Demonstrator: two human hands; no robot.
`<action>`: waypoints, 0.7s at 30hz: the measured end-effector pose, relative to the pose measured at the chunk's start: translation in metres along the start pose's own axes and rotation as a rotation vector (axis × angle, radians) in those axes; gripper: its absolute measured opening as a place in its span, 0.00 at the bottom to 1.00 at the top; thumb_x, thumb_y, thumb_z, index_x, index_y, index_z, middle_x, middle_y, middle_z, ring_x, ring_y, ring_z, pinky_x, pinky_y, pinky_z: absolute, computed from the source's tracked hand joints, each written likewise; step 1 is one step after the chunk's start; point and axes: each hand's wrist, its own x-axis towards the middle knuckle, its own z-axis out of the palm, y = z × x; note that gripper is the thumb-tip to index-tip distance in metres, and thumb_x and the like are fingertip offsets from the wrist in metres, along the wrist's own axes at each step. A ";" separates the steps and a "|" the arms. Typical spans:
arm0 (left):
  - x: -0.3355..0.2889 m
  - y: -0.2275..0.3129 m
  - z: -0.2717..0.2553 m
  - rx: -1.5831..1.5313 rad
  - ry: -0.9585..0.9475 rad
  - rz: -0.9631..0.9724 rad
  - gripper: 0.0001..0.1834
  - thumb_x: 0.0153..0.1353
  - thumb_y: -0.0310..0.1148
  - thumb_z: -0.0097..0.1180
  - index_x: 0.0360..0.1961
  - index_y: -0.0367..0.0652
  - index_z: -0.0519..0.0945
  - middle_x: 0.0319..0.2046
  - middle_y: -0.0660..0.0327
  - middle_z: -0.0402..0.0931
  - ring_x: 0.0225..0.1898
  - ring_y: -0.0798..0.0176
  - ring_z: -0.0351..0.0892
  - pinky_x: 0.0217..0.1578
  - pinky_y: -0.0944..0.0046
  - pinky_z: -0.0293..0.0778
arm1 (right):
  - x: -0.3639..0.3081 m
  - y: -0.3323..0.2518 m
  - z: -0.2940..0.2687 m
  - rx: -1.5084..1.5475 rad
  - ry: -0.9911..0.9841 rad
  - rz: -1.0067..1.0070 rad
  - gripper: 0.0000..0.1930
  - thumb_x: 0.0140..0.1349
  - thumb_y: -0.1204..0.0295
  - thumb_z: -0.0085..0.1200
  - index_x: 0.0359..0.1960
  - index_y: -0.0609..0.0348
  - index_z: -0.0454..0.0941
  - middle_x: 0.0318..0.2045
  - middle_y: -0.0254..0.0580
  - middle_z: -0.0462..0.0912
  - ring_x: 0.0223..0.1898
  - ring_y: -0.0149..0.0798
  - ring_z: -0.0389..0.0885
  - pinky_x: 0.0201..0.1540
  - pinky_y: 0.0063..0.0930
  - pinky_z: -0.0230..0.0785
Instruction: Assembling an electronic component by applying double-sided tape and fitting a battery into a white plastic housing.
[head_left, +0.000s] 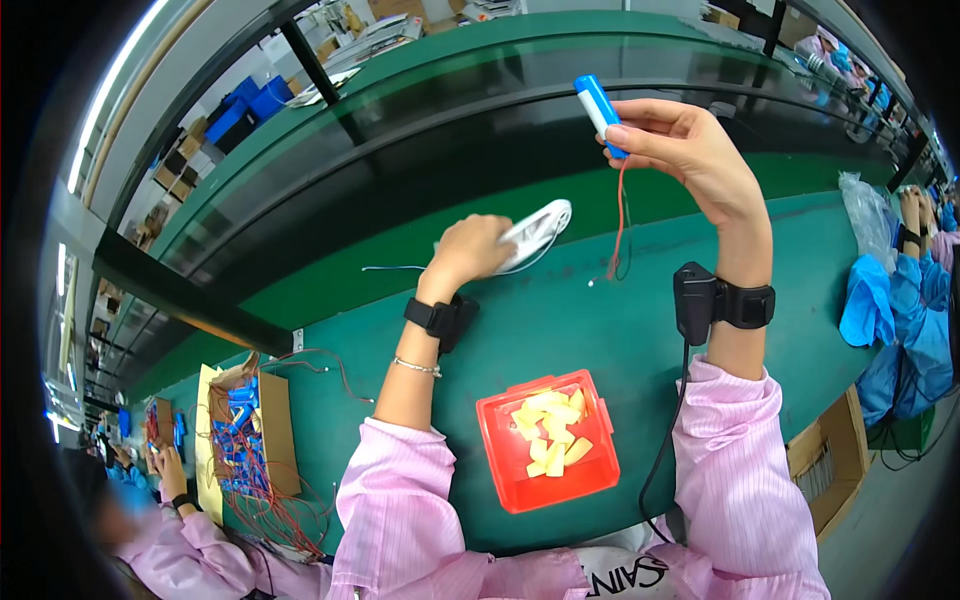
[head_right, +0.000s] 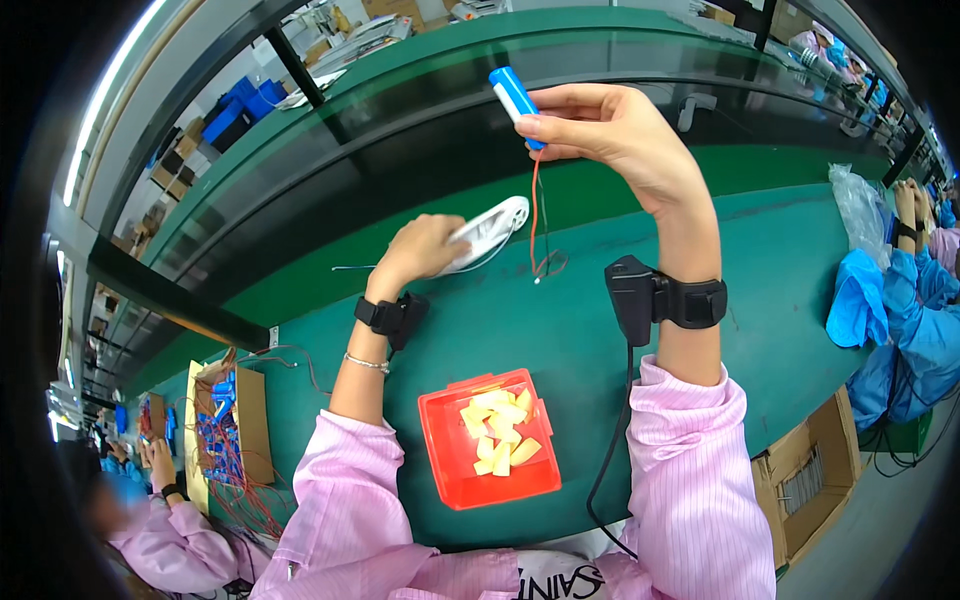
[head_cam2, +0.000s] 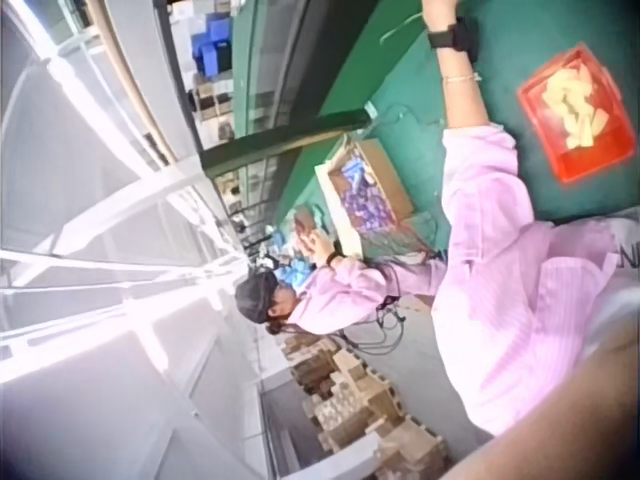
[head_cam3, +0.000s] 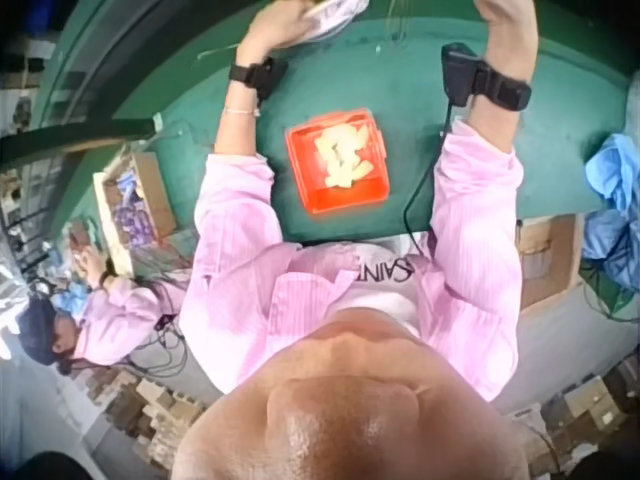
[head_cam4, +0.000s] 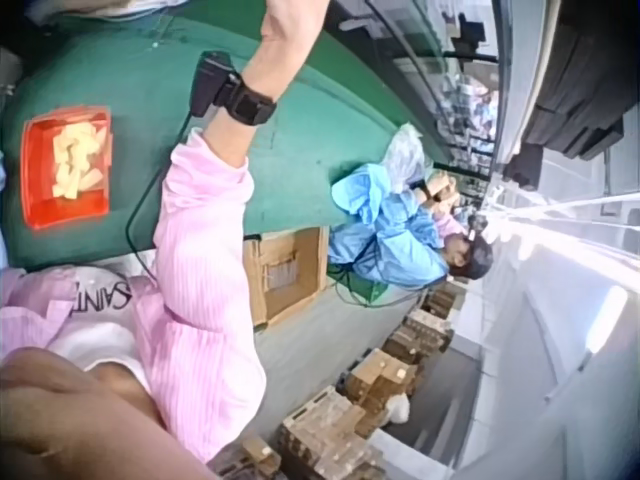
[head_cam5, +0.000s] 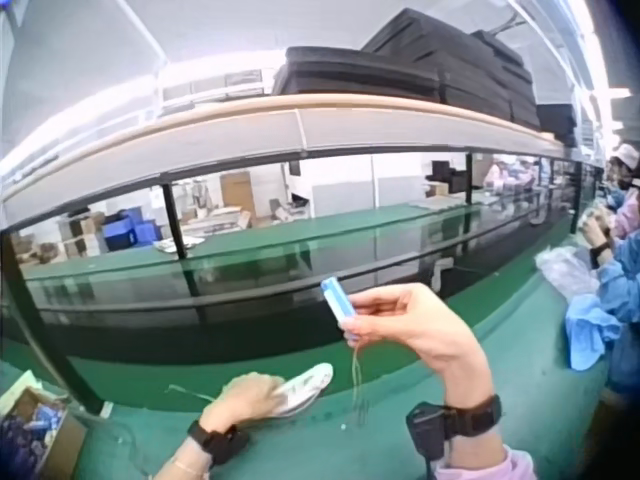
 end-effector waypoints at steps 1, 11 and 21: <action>0.001 -0.001 0.000 0.043 0.114 0.003 0.11 0.58 0.33 0.55 0.40 0.41 0.79 0.29 0.48 0.82 0.35 0.45 0.83 0.39 0.49 0.76 | 0.001 0.001 0.006 0.007 -0.021 -0.007 0.23 0.59 0.67 0.65 0.52 0.68 0.78 0.40 0.41 0.84 0.40 0.31 0.82 0.47 0.25 0.76; -0.031 0.061 -0.061 -1.196 0.471 0.170 0.39 0.70 0.64 0.22 0.64 0.44 0.64 0.40 0.58 0.79 0.31 0.65 0.82 0.32 0.68 0.78 | 0.009 0.009 0.084 0.247 0.060 -0.183 0.24 0.56 0.72 0.68 0.53 0.70 0.77 0.35 0.46 0.85 0.32 0.30 0.84 0.34 0.22 0.77; -0.053 0.110 -0.057 -1.285 0.629 0.245 0.45 0.67 0.69 0.15 0.70 0.43 0.55 0.56 0.56 0.68 0.52 0.63 0.68 0.51 0.64 0.65 | -0.011 -0.011 0.112 0.040 0.297 -0.306 0.16 0.55 0.75 0.65 0.46 0.68 0.81 0.32 0.44 0.86 0.31 0.26 0.82 0.34 0.21 0.77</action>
